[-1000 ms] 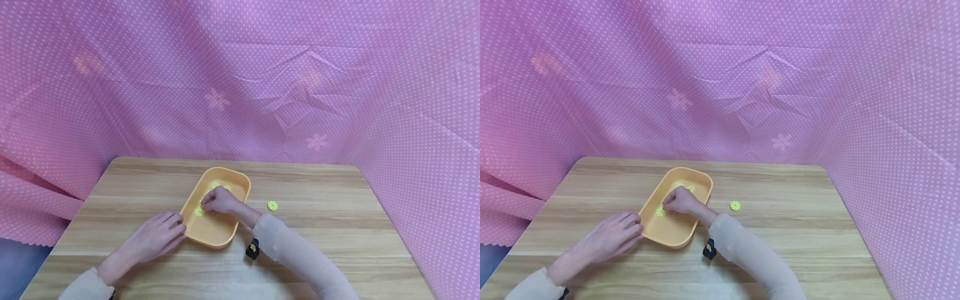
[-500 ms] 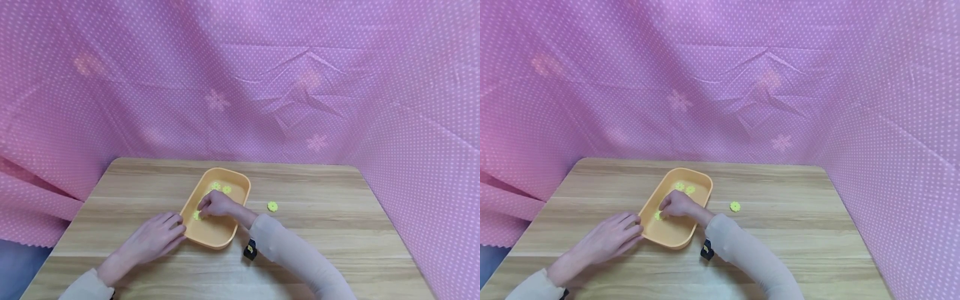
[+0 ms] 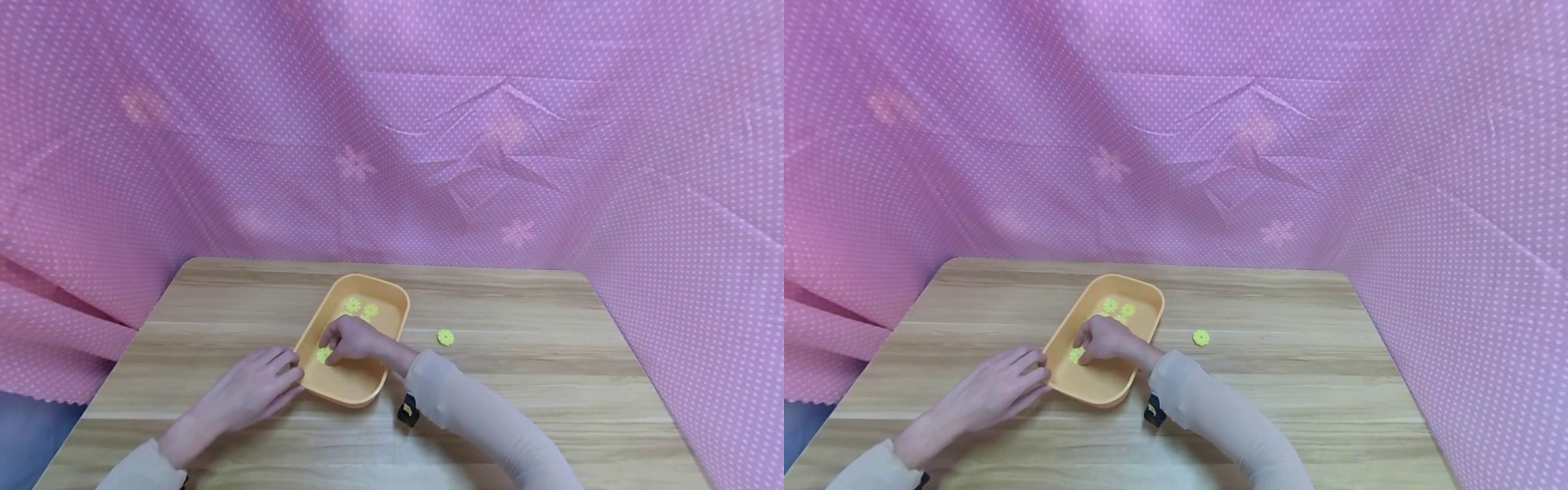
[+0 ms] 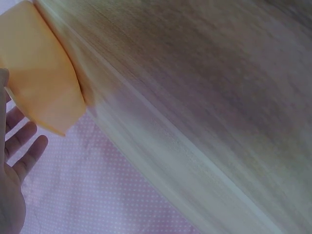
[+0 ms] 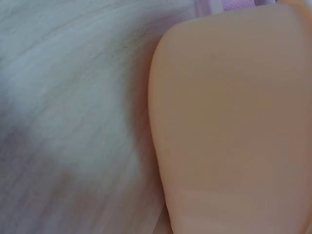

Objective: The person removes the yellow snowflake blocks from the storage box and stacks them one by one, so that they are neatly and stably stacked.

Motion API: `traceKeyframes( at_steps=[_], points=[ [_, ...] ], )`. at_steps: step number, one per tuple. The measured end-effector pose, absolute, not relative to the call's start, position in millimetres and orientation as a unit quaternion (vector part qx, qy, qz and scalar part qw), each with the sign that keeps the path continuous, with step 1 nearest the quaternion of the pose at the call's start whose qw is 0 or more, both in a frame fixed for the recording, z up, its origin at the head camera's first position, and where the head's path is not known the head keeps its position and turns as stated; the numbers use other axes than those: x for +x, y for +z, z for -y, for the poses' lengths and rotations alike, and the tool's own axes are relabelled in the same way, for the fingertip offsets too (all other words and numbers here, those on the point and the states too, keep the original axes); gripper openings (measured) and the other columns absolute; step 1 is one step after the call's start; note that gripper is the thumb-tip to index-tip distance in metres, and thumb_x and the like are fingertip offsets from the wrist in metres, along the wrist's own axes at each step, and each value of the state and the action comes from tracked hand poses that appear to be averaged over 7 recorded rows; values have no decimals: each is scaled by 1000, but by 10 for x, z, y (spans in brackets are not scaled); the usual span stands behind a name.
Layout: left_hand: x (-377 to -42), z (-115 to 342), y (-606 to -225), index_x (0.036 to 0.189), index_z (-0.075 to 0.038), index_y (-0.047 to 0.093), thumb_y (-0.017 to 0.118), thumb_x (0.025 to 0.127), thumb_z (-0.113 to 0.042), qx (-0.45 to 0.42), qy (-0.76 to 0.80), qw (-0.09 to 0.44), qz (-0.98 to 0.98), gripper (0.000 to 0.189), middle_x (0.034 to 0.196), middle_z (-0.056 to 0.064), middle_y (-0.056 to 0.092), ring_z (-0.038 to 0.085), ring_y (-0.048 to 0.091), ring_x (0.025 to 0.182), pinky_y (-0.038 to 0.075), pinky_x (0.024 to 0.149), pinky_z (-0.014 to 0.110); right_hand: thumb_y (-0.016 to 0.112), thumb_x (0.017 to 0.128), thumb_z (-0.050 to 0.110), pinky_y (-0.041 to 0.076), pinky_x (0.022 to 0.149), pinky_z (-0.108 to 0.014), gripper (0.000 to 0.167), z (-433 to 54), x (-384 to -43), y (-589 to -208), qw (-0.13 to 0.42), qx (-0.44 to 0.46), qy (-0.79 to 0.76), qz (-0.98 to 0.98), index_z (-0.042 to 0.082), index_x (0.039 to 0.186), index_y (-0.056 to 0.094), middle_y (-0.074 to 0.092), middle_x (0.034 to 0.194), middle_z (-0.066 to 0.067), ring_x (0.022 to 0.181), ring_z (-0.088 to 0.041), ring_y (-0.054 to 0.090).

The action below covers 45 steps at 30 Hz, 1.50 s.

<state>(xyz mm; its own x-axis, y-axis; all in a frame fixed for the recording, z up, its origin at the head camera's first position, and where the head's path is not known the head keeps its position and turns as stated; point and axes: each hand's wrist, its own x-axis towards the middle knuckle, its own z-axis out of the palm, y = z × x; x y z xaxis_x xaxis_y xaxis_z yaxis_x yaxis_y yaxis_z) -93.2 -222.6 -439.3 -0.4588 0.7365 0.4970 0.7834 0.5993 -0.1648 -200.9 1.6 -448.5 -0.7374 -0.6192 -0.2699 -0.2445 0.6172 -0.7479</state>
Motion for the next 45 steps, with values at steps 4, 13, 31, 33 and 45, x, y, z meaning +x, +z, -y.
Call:
traceKeyframes(
  at_steps=[4,13,31,33,45],
  points=[
    [-931,2225,-4395,98,-17,66,40,114,-42,-446,-46,268,853,40,104,1,65,20,64,96,62,77,37,89,81,6,44,68,-13,24,-5,-1999,-4489,254,-244,-351,-867,8,102,79,62,75,9,70,-1,52],
    [-922,2224,-4401,96,-17,66,40,114,-41,-446,-47,272,851,40,103,1,64,19,63,94,61,76,37,92,78,8,46,68,-13,25,-4,-1990,-4503,240,-243,-345,-874,9,98,78,66,79,7,72,-1,55],
    [-926,2237,-4411,96,-17,66,48,111,-41,-444,-40,265,855,34,103,2,65,20,63,96,61,78,36,85,84,1,49,62,-13,16,-112,-2034,-4450,242,-252,-378,-857,6,97,78,73,81,-1,69,-3,59],
    [-921,2242,-4410,97,-17,66,54,107,-41,-440,-35,253,861,28,104,2,65,19,63,97,62,80,35,83,86,1,50,61,-14,13,-122,-2026,-4429,243,-252,-377,-858,5,98,79,75,83,-2,69,-3,59],
    [-921,2238,-4400,97,-17,66,56,106,-39,-440,-40,250,861,26,104,1,64,19,62,96,61,78,35,79,90,3,59,60,-20,9,-230,-2061,-4352,236,-232,-417,-846,4,99,78,77,83,-6,62,-9,66]
  ],
)
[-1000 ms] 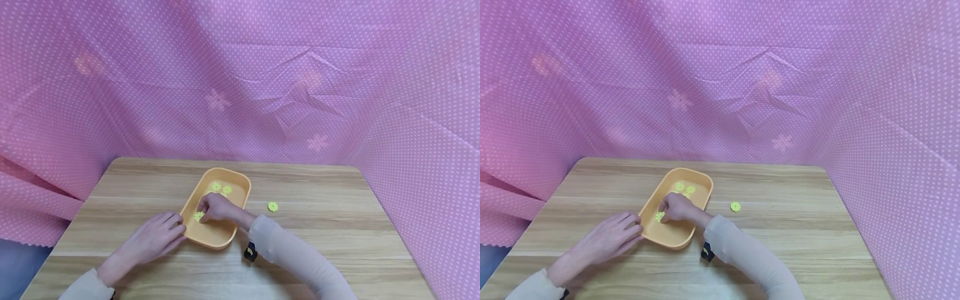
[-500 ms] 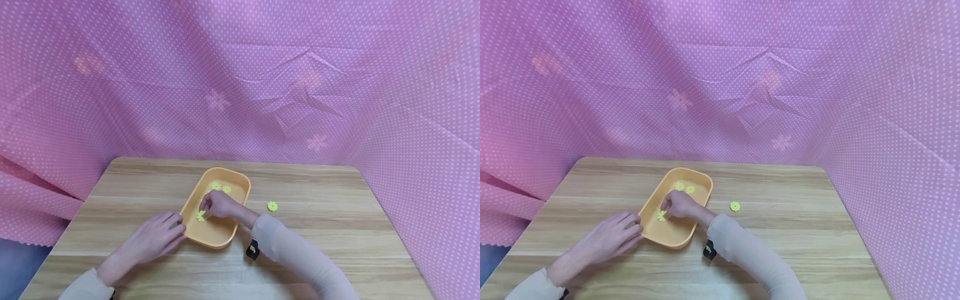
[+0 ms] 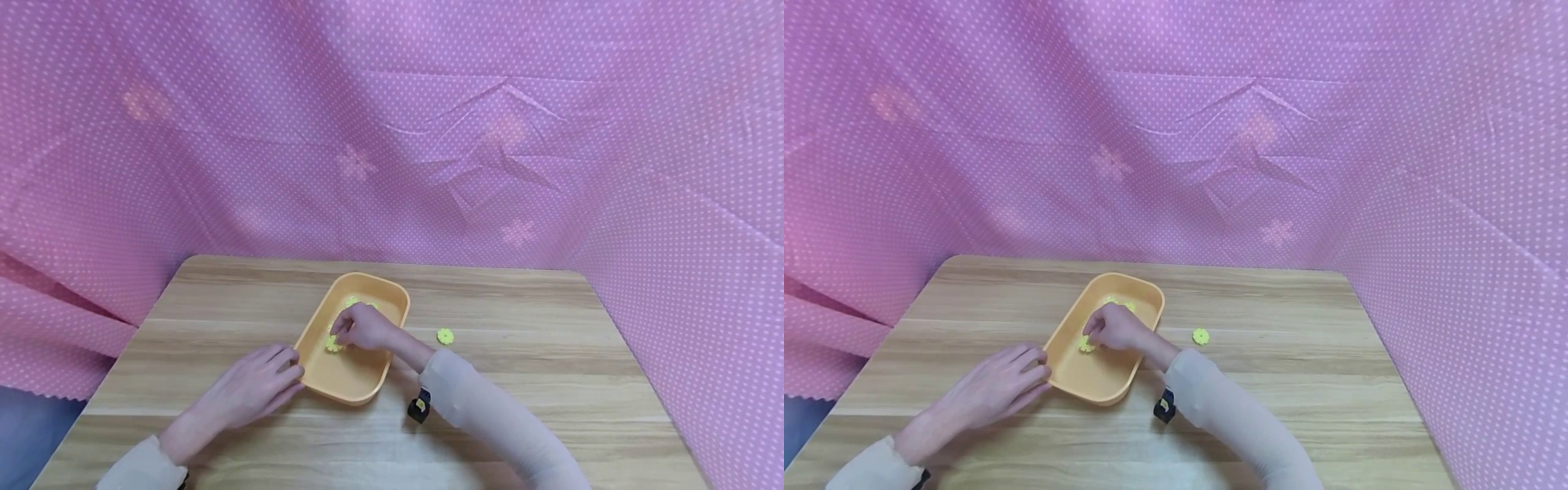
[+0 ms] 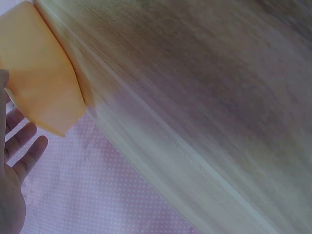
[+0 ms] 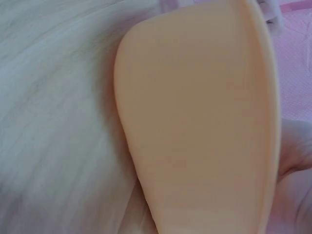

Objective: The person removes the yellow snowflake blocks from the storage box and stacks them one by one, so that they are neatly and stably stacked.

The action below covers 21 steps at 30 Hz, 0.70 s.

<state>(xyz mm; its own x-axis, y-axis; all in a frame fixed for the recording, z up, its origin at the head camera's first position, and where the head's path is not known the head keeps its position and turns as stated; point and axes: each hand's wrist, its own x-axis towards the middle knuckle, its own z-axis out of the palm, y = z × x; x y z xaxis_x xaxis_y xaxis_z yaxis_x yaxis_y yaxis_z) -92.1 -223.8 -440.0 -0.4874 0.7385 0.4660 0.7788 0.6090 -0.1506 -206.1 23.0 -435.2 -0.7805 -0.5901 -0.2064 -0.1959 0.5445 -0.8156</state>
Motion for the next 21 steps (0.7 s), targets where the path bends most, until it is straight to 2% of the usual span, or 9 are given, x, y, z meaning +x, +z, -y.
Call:
traceKeyframes(
  at_steps=[2,4,12,21],
  points=[
    [-927,2237,-4403,97,-17,66,50,110,-41,-444,-45,257,857,31,103,2,65,19,62,95,61,78,36,79,90,2,59,60,-19,9,-261,-2070,-4341,228,-236,-423,-845,4,99,78,76,82,-7,62,-8,66],
    [-929,2238,-4404,96,-17,66,51,109,-40,-445,-44,259,856,31,103,2,65,19,63,95,61,78,36,78,90,2,59,60,-19,10,-296,-2070,-4318,222,-238,-428,-843,4,100,79,76,83,-7,62,-7,65],
    [-923,2246,-4413,98,-18,67,68,97,-37,-442,-34,244,863,19,104,1,65,19,63,97,61,80,35,78,92,5,60,58,-22,10,-450,-2016,-4172,206,-244,-445,-837,1,101,77,76,84,-12,59,-6,64],
    [-922,2250,-4413,97,-19,67,58,105,-40,-435,-31,237,868,25,104,1,65,18,63,97,61,79,35,76,94,2,64,63,-26,18,-611,-1961,-4078,220,-219,-496,-811,-7,109,74,76,94,-17,66,-10,67]
  ],
)
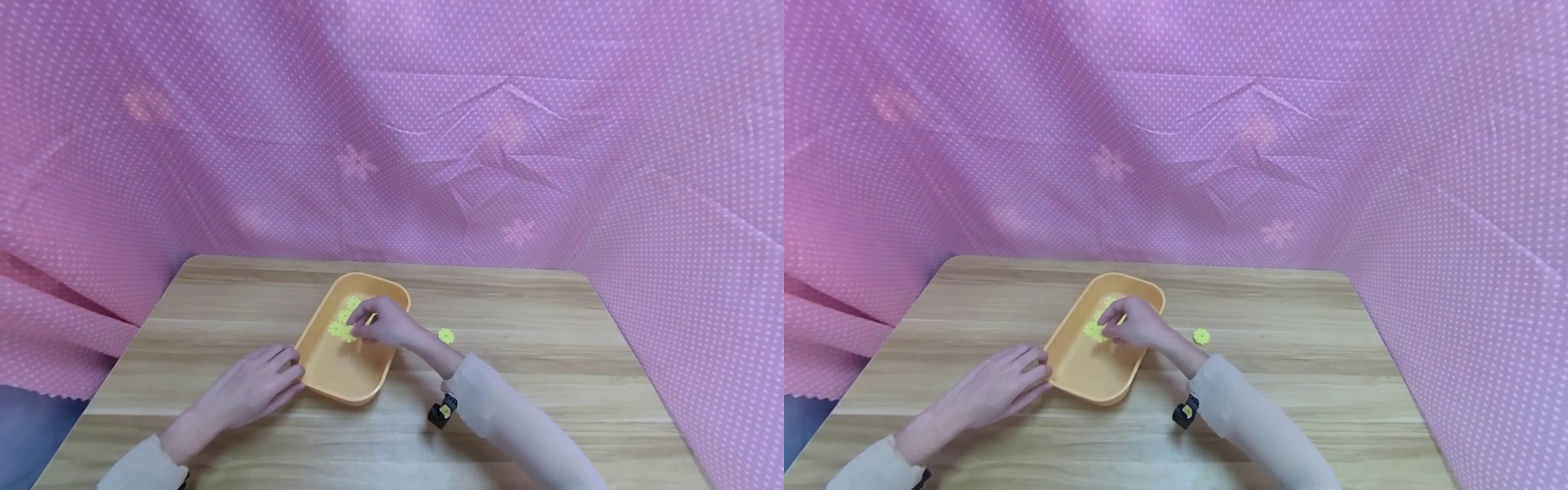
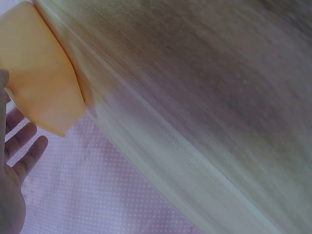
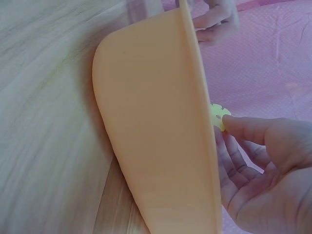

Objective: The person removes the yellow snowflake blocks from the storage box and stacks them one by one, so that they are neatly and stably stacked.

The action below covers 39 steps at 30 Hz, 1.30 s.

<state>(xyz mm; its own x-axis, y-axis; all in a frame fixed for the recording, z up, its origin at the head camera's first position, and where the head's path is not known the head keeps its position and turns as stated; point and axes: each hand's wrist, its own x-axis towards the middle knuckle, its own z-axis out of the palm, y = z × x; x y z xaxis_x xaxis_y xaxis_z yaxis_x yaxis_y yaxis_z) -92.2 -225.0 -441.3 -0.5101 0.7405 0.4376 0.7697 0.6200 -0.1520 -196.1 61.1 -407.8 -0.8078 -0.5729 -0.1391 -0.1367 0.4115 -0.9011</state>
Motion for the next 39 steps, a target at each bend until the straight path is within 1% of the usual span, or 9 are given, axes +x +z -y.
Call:
traceKeyframes(
  at_steps=[7,14,19,25,28,31,34,36,39],
  points=[
    [-924,2245,-4412,97,-18,67,47,110,-43,-437,-30,237,867,34,105,1,66,18,63,98,61,82,35,74,94,1,66,65,-30,18,-773,-1929,-4023,218,-200,-541,-788,-6,110,73,73,91,-13,67,-12,68],
    [-929,2237,-4403,96,-17,67,44,112,-41,-445,-44,260,856,37,103,2,65,20,63,96,62,80,37,74,94,2,67,70,-33,24,-937,-1938,-3963,220,-168,-560,-780,-9,115,71,71,91,-9,68,-12,68],
    [-925,2238,-4400,96,-17,67,45,112,-41,-443,-45,258,858,36,104,2,65,20,63,96,62,78,37,74,94,2,68,76,-46,25,-1040,-1932,-3964,216,-156,-571,-776,-10,115,69,69,89,-7,69,-13,68],
    [-915,2239,-4401,96,-17,67,41,113,-43,-437,-39,249,863,40,103,2,65,20,63,97,62,79,36,73,94,2,67,82,-55,26,-1174,-1923,-3960,204,-138,-589,-769,-11,116,69,69,89,-4,72,-13,70],
    [-913,2236,-4403,96,-17,67,40,113,-43,-436,-40,250,863,40,103,2,65,20,63,97,62,79,36,73,95,2,68,81,-52,27,-1252,-1927,-3952,200,-134,-594,-768,-11,117,69,69,90,-4,74,-15,71],
    [-912,2230,-4406,96,-17,67,39,113,-43,-436,-40,251,863,41,103,2,65,20,63,97,62,80,37,73,95,3,68,74,-38,25,-1327,-1935,-3944,194,-128,-595,-770,-9,116,70,69,91,-4,74,-15,71],
    [-911,2226,-4409,96,-17,67,39,113,-42,-437,-41,254,862,41,103,2,65,20,63,97,62,81,38,72,96,3,66,70,-29,24,-1398,-1941,-3931,193,-121,-596,-770,-9,116,70,69,91,-3,75,-16,72],
    [-913,2224,-4410,96,-17,67,40,113,-42,-440,-47,258,859,40,103,2,66,21,64,97,62,81,38,72,96,3,66,70,-29,23,-1446,-1945,-3926,193,-114,-596,-771,-8,116,70,70,92,-3,76,-16,73],
    [-915,2226,-4411,96,-17,67,40,114,-41,-442,-53,262,856,40,103,3,66,21,64,97,63,80,39,73,96,4,68,76,-35,24,-1517,-1949,-3925,189,-109,-591,-777,-8,116,70,72,93,-5,77,-17,73]
  ],
)
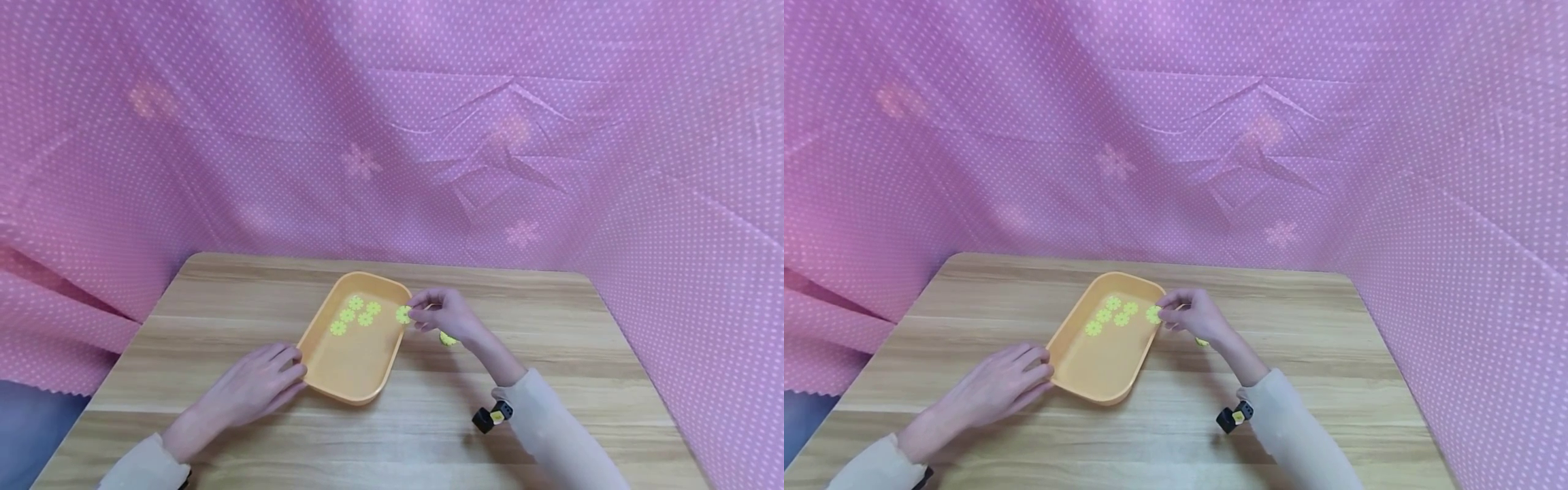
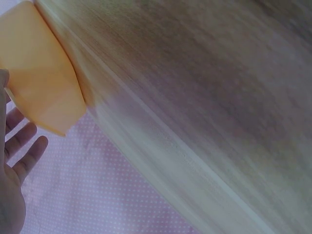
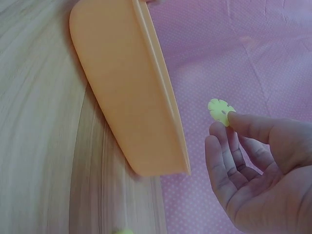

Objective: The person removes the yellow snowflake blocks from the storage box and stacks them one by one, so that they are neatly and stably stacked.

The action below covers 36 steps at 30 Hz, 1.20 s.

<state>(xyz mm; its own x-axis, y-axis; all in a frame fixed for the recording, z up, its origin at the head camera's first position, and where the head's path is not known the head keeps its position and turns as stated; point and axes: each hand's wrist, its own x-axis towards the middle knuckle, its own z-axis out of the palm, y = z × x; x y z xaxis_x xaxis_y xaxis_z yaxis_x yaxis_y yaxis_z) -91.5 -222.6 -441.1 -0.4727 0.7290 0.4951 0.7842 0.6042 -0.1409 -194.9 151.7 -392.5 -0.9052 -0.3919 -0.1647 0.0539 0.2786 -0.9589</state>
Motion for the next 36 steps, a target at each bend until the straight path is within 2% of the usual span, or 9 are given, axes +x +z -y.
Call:
traceKeyframes(
  at_steps=[4,8,14,21,28,32,36],
  points=[
    [-921,2230,-4407,96,-17,67,40,114,-41,-443,-54,264,855,40,103,3,66,21,64,97,63,78,38,73,96,5,68,78,-37,26,-1621,-1948,-3942,181,-105,-582,-786,-8,118,70,74,94,-7,77,-15,73],
    [-920,2234,-4392,96,-17,67,41,113,-40,-445,-54,265,854,39,103,3,66,20,63,95,62,76,37,73,96,6,68,75,-32,27,-1717,-1942,-3965,179,-95,-580,-789,-9,119,70,74,93,-7,76,-12,72],
    [-916,2236,-4363,97,-17,67,42,113,-40,-446,-56,263,854,38,103,3,66,20,63,95,62,78,37,73,96,4,68,78,-35,30,-1854,-1948,-4031,185,-70,-589,-784,-12,120,67,76,92,-5,75,-12,71],
    [-921,2224,-4350,97,-17,67,42,113,-40,-444,-54,257,857,38,103,2,66,20,63,96,62,79,37,74,95,5,68,77,-33,32,-2029,-1972,-4128,180,-56,-584,-790,-13,122,67,78,93,-7,76,-11,71],
    [-916,2232,-4370,97,-17,67,42,113,-40,-443,-53,257,857,38,104,3,66,21,63,97,62,81,38,75,96,6,68,82,-38,33,-2167,-1956,-4268,173,-35,-573,-800,-13,122,69,79,94,-7,77,-10,70],
    [-919,2235,-4377,97,-17,67,42,113,-40,-443,-52,260,856,38,104,3,66,22,64,97,62,80,38,76,95,7,67,77,-32,35,-2232,-1963,-4349,167,-15,-577,-799,-13,122,69,77,88,0,76,-10,71],
    [-920,2241,-4391,97,-17,66,41,113,-40,-444,-51,264,855,38,104,3,66,21,64,97,62,78,37,77,94,7,65,70,-27,35,-2274,-1975,-4420,163,-8,-580,-798,-14,121,69,76,84,-1,74,-11,70]
  ],
)
